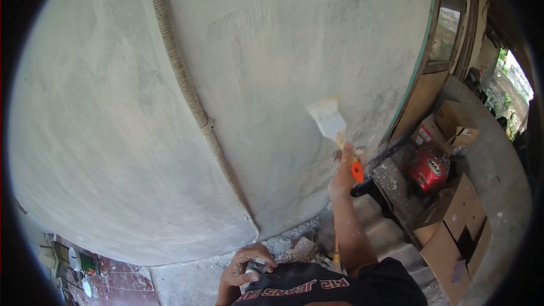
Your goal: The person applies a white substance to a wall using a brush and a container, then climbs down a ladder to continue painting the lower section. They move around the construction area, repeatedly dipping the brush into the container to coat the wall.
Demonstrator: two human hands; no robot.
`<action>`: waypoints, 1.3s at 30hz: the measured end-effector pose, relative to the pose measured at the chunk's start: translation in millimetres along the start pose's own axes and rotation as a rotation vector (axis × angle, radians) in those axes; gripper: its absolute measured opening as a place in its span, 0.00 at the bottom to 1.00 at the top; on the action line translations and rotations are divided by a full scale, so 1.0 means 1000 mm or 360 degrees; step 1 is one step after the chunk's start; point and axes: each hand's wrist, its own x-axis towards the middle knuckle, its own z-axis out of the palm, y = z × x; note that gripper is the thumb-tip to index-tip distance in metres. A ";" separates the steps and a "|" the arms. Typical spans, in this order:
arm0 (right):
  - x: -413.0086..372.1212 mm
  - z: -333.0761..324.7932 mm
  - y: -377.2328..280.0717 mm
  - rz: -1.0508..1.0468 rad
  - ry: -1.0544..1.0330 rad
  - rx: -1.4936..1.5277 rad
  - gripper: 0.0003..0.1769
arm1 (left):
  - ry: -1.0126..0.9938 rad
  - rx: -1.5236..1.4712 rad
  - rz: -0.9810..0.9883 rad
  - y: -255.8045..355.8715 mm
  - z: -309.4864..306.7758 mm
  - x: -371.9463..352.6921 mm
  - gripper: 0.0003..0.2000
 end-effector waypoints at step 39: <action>-0.014 0.047 -0.030 -0.0382 -0.0365 0.0096 0.12 | -0.0173 -0.0046 0.0147 0.011 0.019 0.002 0.41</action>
